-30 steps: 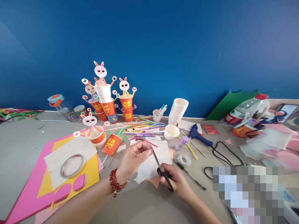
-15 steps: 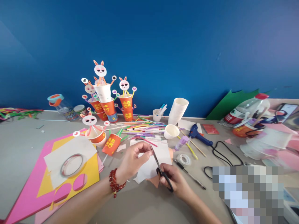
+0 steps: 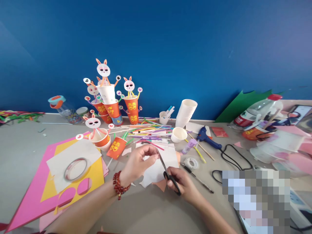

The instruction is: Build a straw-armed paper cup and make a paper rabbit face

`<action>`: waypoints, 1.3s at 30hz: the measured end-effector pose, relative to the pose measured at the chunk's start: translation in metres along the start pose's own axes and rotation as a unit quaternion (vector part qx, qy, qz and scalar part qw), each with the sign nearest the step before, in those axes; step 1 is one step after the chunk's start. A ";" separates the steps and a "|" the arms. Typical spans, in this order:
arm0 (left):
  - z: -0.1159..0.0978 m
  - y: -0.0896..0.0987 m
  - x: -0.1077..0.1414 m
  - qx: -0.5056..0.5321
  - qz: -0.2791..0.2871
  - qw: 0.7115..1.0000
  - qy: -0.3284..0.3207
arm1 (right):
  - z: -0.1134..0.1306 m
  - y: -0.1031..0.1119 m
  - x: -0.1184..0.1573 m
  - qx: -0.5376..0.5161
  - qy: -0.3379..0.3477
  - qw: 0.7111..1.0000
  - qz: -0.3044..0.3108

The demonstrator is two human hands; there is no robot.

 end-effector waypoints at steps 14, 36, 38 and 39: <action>0.000 0.002 -0.002 0.015 0.005 0.999 -0.028 | -0.003 0.002 -0.001 0.014 -0.002 1.000 -0.004; -0.003 0.001 0.000 0.005 0.013 1.000 -0.007 | 0.001 -0.001 0.001 -0.032 -0.011 0.999 0.013; -0.004 0.001 -0.001 0.001 0.011 1.000 -0.005 | 0.001 -0.001 0.001 -0.036 -0.010 0.999 0.015; -0.004 0.001 -0.001 0.000 0.012 1.000 -0.005 | 0.001 -0.001 0.001 -0.040 -0.011 0.999 0.016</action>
Point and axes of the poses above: each hand's wrist, its own x-axis away from the middle knuckle, its own y-axis out of the back of the hand, z = x × y, the point moved 5 cm from there along -x, towards the middle knuckle
